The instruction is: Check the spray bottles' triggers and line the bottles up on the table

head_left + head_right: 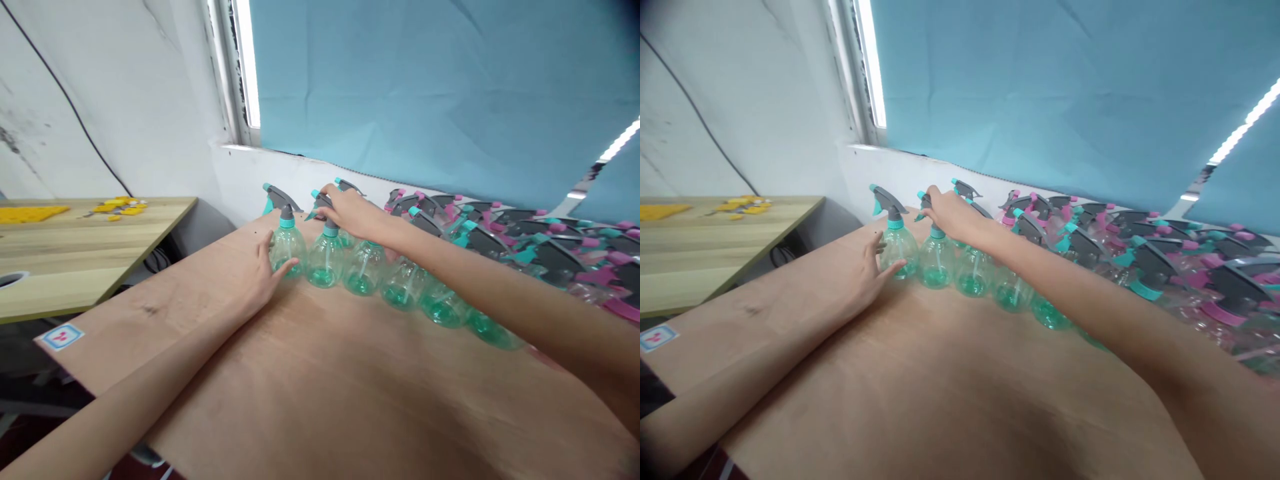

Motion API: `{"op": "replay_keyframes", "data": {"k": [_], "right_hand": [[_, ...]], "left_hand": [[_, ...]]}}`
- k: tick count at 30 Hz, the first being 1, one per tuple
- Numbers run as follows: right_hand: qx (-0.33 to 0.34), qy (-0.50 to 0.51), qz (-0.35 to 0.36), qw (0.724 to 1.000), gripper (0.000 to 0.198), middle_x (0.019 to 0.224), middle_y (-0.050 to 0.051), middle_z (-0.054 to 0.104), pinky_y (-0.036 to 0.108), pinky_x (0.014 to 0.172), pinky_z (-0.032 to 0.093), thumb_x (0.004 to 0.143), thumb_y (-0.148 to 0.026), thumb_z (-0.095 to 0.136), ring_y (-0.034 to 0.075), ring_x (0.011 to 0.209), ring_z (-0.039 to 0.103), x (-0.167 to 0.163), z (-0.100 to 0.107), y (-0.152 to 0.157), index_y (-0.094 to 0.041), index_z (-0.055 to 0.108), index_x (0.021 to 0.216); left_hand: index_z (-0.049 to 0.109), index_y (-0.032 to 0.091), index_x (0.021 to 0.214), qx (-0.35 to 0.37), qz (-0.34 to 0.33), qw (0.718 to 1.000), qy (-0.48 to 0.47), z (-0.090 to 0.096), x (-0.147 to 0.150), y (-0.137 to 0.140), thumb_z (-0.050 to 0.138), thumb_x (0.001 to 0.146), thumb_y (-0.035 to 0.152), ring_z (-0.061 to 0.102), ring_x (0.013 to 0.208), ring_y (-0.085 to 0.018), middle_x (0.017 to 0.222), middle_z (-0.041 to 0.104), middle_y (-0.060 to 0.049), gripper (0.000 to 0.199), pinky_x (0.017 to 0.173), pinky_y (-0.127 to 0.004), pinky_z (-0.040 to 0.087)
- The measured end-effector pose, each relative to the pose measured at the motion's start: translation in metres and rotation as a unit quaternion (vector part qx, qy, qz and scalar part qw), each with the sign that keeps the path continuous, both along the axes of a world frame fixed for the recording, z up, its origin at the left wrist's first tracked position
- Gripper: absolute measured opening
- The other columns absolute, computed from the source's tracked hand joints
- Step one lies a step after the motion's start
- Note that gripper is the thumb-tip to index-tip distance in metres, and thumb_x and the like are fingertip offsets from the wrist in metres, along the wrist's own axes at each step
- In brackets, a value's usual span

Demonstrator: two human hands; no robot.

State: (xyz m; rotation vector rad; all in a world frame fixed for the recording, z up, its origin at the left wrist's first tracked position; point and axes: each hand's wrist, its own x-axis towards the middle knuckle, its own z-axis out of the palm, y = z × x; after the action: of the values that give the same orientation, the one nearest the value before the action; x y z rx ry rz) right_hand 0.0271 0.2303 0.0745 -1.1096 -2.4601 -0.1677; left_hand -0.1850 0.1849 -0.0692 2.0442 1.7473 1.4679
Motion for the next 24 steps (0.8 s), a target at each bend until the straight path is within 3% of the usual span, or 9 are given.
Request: {"op": "replay_keyframes", "data": {"k": [9, 12, 14, 18, 20, 24], "right_hand": [[-0.019, -0.019, 0.028, 0.999, 0.037, 0.087, 0.016, 0.064, 0.029, 0.058, 0.034, 0.095, -0.031, 0.042, 0.023, 0.073, 0.059, 0.003, 0.003, -0.027, -0.008, 0.045, 0.123], [-0.028, -0.027, 0.031, 0.999, 0.039, 0.083, 0.015, 0.065, 0.029, 0.057, 0.033, 0.095, -0.031, 0.040, 0.022, 0.067, 0.057, 0.009, 0.004, -0.047, -0.008, 0.043, 0.126], [-0.034, -0.031, 0.029, 0.999, 0.041, 0.080, 0.015, 0.065, 0.029, 0.055, 0.033, 0.094, -0.032, 0.040, 0.020, 0.062, 0.055, 0.015, 0.005, -0.065, -0.007, 0.043, 0.128], [-0.042, -0.026, 0.012, 0.999, 0.043, 0.078, 0.014, 0.063, 0.028, 0.051, 0.030, 0.094, -0.033, 0.039, 0.019, 0.059, 0.052, 0.034, 0.007, -0.106, -0.008, 0.043, 0.129], [-0.044, -0.024, 0.013, 0.999, 0.043, 0.073, 0.010, 0.062, 0.027, 0.051, 0.030, 0.094, -0.034, 0.042, 0.018, 0.057, 0.051, 0.045, 0.008, -0.126, -0.009, 0.045, 0.128], [-0.051, -0.025, 0.015, 0.998, 0.042, 0.063, 0.003, 0.057, 0.027, 0.050, 0.032, 0.093, -0.039, 0.043, 0.015, 0.049, 0.047, 0.078, 0.012, -0.161, -0.012, 0.047, 0.126]], "left_hand": [[0.022, 0.016, 0.145, -0.023, 0.031, 0.999, 0.024, 0.019, 0.004, -0.023, 0.055, 0.084, 0.059, 0.035, 0.131, -0.037, 0.138, 0.040, -0.019, 0.083, 0.103, -0.055, 0.030], [0.026, 0.015, 0.142, -0.018, 0.034, 0.999, 0.032, 0.024, 0.008, -0.049, 0.046, 0.090, 0.056, 0.031, 0.133, -0.036, 0.138, 0.039, -0.019, 0.069, 0.105, -0.055, 0.026], [0.034, 0.016, 0.137, -0.024, 0.014, 0.999, 0.046, 0.026, 0.016, -0.072, 0.044, 0.092, 0.052, 0.039, 0.128, -0.034, 0.132, 0.044, -0.016, 0.059, 0.105, -0.053, 0.029], [0.044, 0.024, 0.127, -0.065, -0.085, 0.990, 0.096, 0.029, 0.047, -0.122, 0.049, 0.091, 0.048, 0.053, 0.116, -0.028, 0.122, 0.056, -0.008, 0.043, 0.100, -0.047, 0.040], [0.046, 0.026, 0.127, -0.079, -0.123, 0.982, 0.118, 0.032, 0.067, -0.141, 0.059, 0.084, 0.051, 0.054, 0.115, -0.029, 0.124, 0.057, -0.007, 0.051, 0.099, -0.048, 0.042], [0.034, 0.028, 0.140, -0.120, -0.169, 0.968, 0.139, 0.037, 0.105, -0.159, 0.071, 0.071, 0.056, 0.045, 0.125, -0.039, 0.136, 0.049, -0.011, 0.083, 0.101, -0.058, 0.037]]}}
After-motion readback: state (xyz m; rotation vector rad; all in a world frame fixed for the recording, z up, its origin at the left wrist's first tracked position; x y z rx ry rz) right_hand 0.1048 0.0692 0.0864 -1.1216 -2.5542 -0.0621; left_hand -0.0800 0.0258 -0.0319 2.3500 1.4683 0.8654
